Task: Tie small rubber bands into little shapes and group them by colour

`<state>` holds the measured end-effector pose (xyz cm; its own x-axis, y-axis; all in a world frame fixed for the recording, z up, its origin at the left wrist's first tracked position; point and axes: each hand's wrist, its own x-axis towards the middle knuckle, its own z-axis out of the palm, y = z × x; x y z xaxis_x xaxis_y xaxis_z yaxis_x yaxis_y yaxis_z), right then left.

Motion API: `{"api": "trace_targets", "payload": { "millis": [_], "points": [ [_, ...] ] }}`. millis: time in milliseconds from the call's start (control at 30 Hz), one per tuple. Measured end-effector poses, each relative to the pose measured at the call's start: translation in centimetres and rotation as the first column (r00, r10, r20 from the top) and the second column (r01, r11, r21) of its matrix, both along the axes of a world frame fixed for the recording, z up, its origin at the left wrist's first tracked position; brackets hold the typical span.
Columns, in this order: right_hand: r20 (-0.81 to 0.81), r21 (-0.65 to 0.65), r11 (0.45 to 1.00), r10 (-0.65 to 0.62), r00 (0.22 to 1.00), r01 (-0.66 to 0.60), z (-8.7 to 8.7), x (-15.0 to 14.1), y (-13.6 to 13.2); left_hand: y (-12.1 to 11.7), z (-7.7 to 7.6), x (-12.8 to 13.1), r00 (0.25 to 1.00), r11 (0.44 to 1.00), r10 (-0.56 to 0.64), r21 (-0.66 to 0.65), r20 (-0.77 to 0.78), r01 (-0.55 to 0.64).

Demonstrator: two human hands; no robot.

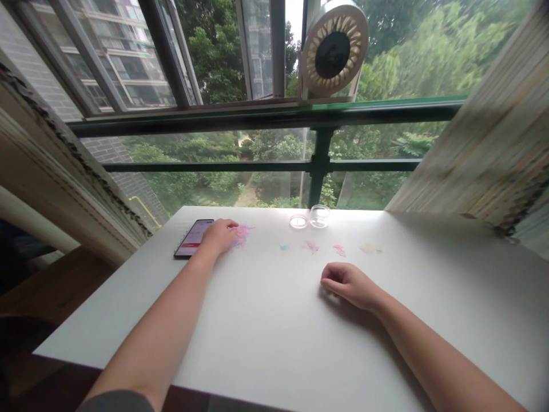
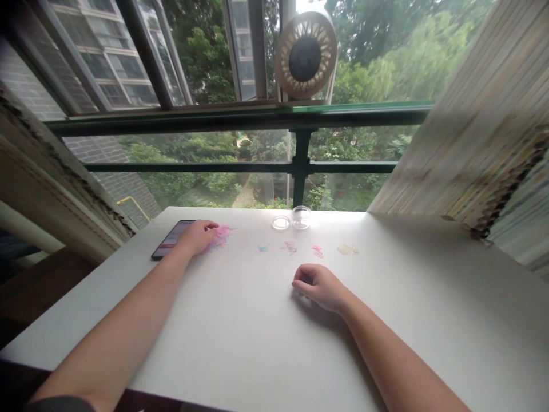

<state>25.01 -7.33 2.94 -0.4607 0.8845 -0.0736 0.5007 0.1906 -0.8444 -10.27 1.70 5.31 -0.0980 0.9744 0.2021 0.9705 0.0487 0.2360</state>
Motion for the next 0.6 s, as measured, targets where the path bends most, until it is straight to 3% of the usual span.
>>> {"api": "trace_targets", "payload": {
  "millis": [100, 233, 600],
  "points": [
    [-0.010, -0.012, 1.000, 0.009, 1.000, -0.010, 0.0, 0.1, 0.0, 1.3, 0.6, 0.3, 0.996, 0.994, -0.010, -0.108, -0.086, 0.000],
    [0.009, 0.006, 1.000, 0.020, 1.000, -0.021, -0.1, 0.3, 0.0, 2.2, 0.8, 0.6, 0.989, 0.989, -0.014, -0.148, -0.149, -0.008],
    [0.034, 0.040, 0.998, 0.051, 0.998, -0.053, 0.2, 0.4, -0.3, 1.5, 0.6, 0.4, 0.980, 0.995, -0.039, -0.094, -0.197, 0.020]
  ]
}}
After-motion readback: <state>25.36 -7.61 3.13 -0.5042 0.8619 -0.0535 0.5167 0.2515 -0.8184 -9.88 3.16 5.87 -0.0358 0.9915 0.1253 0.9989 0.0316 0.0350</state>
